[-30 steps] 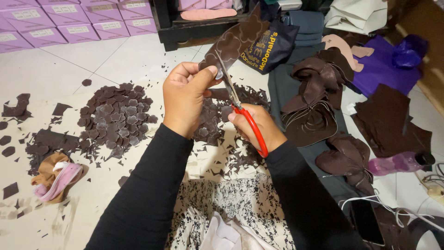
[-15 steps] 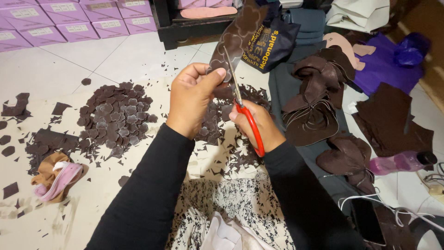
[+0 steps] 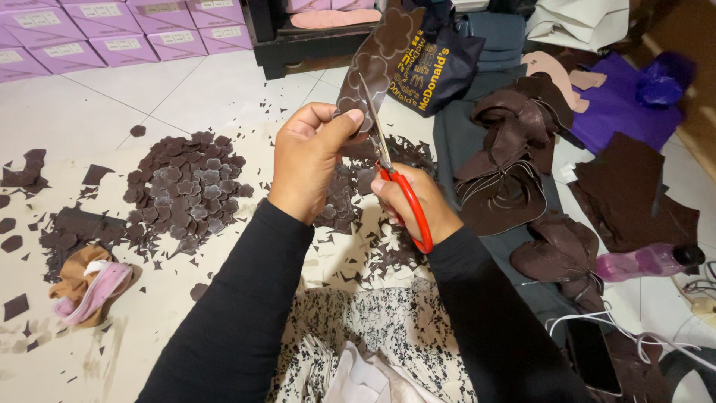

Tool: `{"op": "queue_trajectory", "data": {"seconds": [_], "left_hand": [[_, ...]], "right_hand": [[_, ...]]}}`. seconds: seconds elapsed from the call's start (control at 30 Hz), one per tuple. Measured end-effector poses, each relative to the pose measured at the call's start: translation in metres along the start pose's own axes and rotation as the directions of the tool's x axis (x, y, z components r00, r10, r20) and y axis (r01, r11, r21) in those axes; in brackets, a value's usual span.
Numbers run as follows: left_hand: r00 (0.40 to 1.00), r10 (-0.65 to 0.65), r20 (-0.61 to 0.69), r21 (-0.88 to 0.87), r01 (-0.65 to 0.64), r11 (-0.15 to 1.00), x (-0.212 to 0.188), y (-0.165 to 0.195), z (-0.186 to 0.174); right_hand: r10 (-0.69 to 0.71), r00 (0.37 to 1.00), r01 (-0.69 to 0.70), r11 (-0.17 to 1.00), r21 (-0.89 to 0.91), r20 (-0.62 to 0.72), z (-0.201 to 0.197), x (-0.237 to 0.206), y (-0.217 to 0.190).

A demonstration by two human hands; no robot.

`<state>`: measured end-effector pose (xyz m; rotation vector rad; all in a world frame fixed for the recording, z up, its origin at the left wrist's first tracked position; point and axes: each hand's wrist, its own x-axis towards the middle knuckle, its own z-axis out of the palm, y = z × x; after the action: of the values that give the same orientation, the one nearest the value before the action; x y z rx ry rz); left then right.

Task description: The person uses red-handled scissors to cut small flower-shaped pieces from a brown sheet of material. They hold the material with one hand and cut with the other, repeatedly trimming the shapes and dropping them onto a pile on the floor.

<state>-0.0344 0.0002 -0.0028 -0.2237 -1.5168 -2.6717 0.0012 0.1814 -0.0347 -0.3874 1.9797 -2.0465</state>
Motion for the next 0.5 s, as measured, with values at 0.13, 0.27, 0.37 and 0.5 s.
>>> {"op": "queue_trajectory", "data": {"seconds": [0.13, 0.27, 0.37, 0.5], "left_hand": [[1.0, 0.01, -0.008, -0.018, -0.01, 1.0, 0.002, -0.005, -0.002], [0.999, -0.025, -0.036, -0.036, 0.024, 0.999, 0.005, -0.013, 0.0], [0.998, -0.052, -0.036, -0.051, 0.05, 0.997, 0.006, -0.017, 0.0], [0.998, -0.051, -0.03, -0.071, 0.049, 0.996, 0.006, -0.018, -0.004]], "right_hand": [[0.004, 0.998, -0.006, 1.0, -0.02, -0.06, 0.002, 0.004, 0.008], [-0.001, 0.998, 0.0, 1.0, -0.012, -0.057, 0.002, 0.011, 0.015], [0.023, 0.999, -0.022, 0.999, 0.024, -0.037, -0.001, 0.012, 0.016], [0.034, 0.999, -0.034, 0.999, 0.03, 0.008, -0.004, 0.009, 0.012]]}}
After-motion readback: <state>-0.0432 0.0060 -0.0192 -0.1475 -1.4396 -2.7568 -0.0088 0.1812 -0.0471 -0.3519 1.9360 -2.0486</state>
